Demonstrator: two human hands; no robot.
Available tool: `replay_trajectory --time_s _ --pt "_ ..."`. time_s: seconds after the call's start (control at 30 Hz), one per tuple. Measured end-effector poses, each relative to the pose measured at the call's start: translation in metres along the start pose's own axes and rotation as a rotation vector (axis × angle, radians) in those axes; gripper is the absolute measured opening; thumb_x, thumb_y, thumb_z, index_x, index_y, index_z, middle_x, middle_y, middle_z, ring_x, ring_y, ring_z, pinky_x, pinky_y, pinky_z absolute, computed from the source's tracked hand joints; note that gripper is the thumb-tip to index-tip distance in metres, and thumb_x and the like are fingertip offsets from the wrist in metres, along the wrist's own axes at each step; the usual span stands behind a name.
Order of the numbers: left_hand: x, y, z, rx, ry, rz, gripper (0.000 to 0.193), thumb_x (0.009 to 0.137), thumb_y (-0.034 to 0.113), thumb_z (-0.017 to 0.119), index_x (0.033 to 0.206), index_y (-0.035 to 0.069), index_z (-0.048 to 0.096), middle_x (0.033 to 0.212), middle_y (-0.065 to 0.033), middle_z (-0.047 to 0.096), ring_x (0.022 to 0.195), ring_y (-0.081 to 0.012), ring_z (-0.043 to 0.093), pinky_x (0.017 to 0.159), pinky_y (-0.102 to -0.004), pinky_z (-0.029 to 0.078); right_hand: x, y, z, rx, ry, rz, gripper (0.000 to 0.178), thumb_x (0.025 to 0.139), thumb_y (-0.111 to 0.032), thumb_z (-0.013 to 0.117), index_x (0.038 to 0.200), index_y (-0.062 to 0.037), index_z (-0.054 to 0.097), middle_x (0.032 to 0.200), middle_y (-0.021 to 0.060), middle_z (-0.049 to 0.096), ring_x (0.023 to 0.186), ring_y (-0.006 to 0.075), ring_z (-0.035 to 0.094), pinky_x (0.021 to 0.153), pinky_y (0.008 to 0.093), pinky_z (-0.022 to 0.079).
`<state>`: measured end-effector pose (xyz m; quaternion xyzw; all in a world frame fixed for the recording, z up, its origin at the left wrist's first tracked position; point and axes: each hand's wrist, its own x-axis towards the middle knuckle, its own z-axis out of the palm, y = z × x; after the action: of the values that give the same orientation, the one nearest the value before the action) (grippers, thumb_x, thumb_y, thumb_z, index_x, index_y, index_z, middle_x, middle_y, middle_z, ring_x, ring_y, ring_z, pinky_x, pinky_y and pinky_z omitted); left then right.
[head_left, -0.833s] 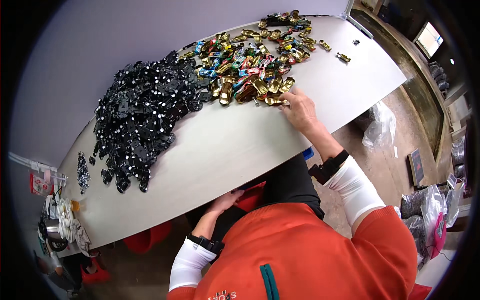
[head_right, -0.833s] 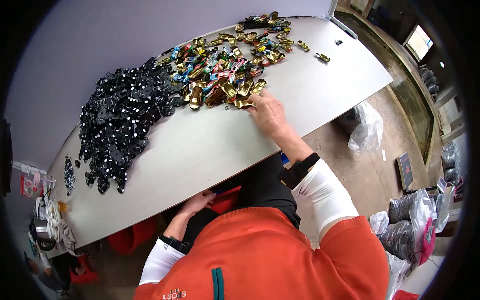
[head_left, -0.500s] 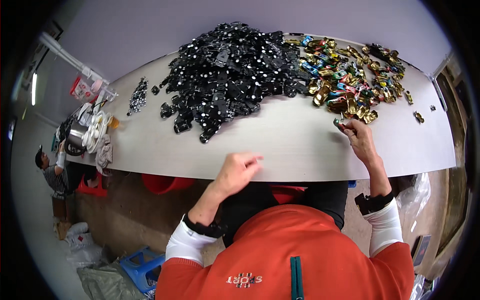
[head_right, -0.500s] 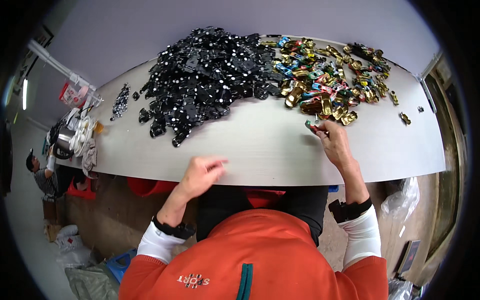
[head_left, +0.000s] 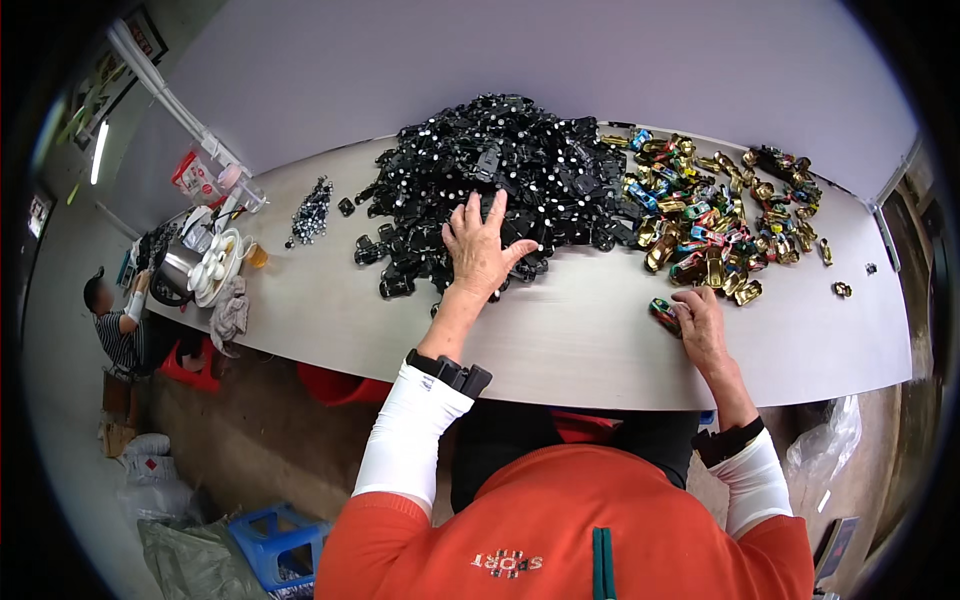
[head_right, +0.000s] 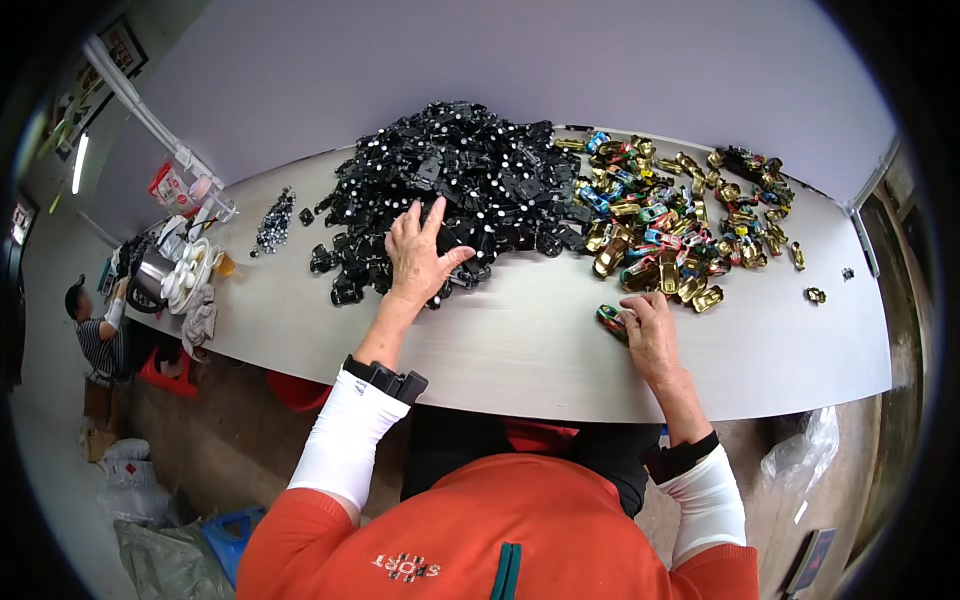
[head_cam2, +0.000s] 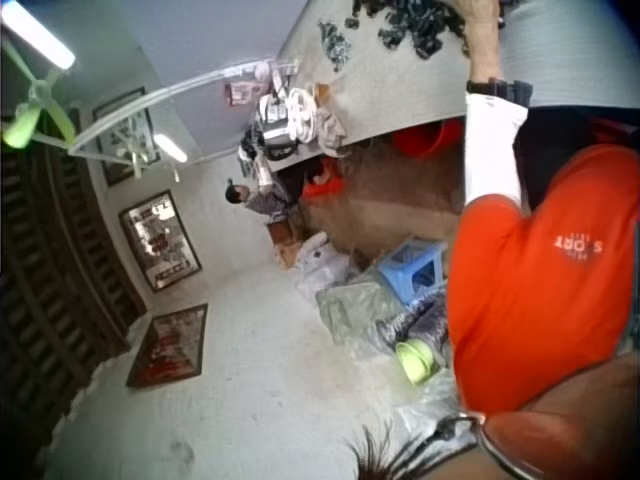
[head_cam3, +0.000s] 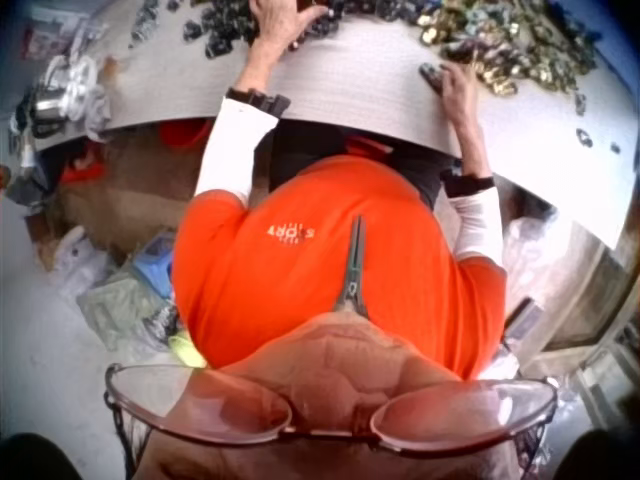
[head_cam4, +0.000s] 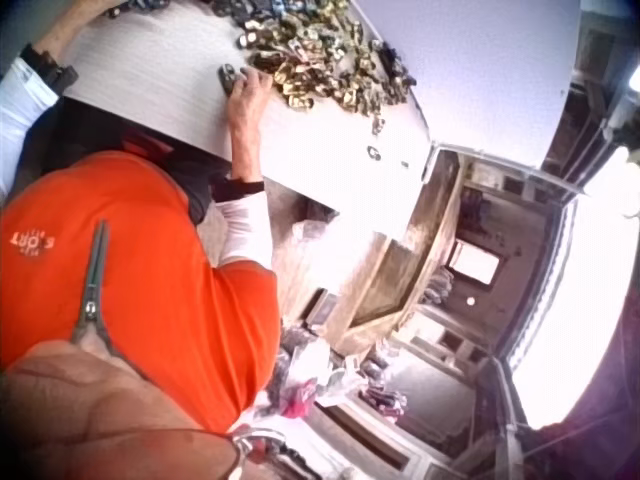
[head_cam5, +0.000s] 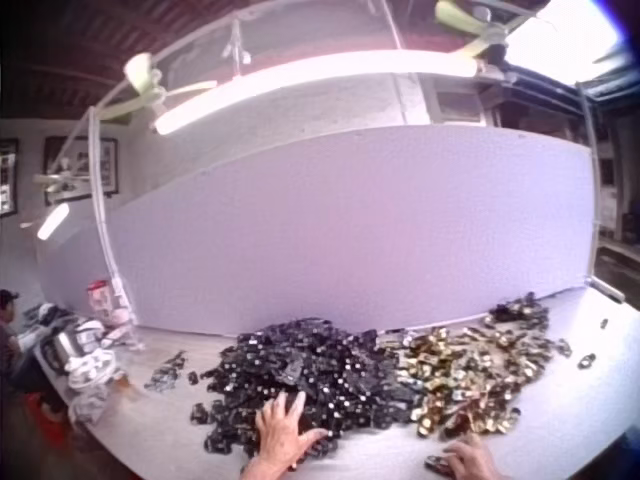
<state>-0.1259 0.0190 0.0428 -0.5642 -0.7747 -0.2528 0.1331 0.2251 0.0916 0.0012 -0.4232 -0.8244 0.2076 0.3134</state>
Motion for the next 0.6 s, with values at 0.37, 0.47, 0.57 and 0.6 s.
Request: replay_trajectory --time_s 0.37,0.47,0.57,0.6 --pt "-0.006 0.060 0.035 -0.552 0.273 0.228 0.036 0.074 0.017 0.073 0.106 0.003 0.064 0.121 -0.0191 0.053 0.114 -0.0354 0.047 0.095 -0.0401 0.041 -0.003 -0.031 0.004 -0.198 -0.113 -0.070 0.032 0.075 -0.019 0.071 0.102 -0.0075 0.059 0.094 0.0109 0.055 0.082 0.0326 0.058 0.068 0.0405 0.047" --pt "-0.018 0.041 -0.008 -0.650 0.327 0.259 0.029 0.075 0.005 0.070 0.103 0.002 0.065 0.108 -0.0154 0.062 0.101 -0.0297 0.059 0.087 -0.0342 0.048 -0.004 -0.033 0.000 -0.207 -0.141 -0.068 0.031 0.075 -0.019 0.071 0.102 -0.0070 0.059 0.093 0.0112 0.056 0.081 0.0327 0.058 0.068 0.0400 0.047" --pt "-0.053 0.007 -0.045 -0.606 0.295 0.125 0.029 0.071 -0.002 0.070 0.099 0.000 0.065 0.091 -0.0107 0.062 0.084 -0.0225 0.058 0.065 -0.0293 0.051 -0.005 -0.030 -0.005 -0.180 -0.145 -0.071 0.031 0.076 -0.018 0.070 0.103 -0.0071 0.060 0.092 0.0115 0.056 0.081 0.0326 0.058 0.069 0.0393 0.047" --pt "-0.069 -0.008 -0.043 -0.584 0.280 0.066 0.023 0.072 -0.004 0.069 0.094 -0.002 0.065 0.080 -0.0093 0.060 0.072 -0.0193 0.058 0.055 -0.0271 0.047 -0.005 -0.029 -0.005 -0.174 -0.143 -0.064 0.031 0.076 -0.017 0.070 0.103 -0.0071 0.061 0.092 0.0116 0.055 0.080 0.0326 0.058 0.069 0.0392 0.047"
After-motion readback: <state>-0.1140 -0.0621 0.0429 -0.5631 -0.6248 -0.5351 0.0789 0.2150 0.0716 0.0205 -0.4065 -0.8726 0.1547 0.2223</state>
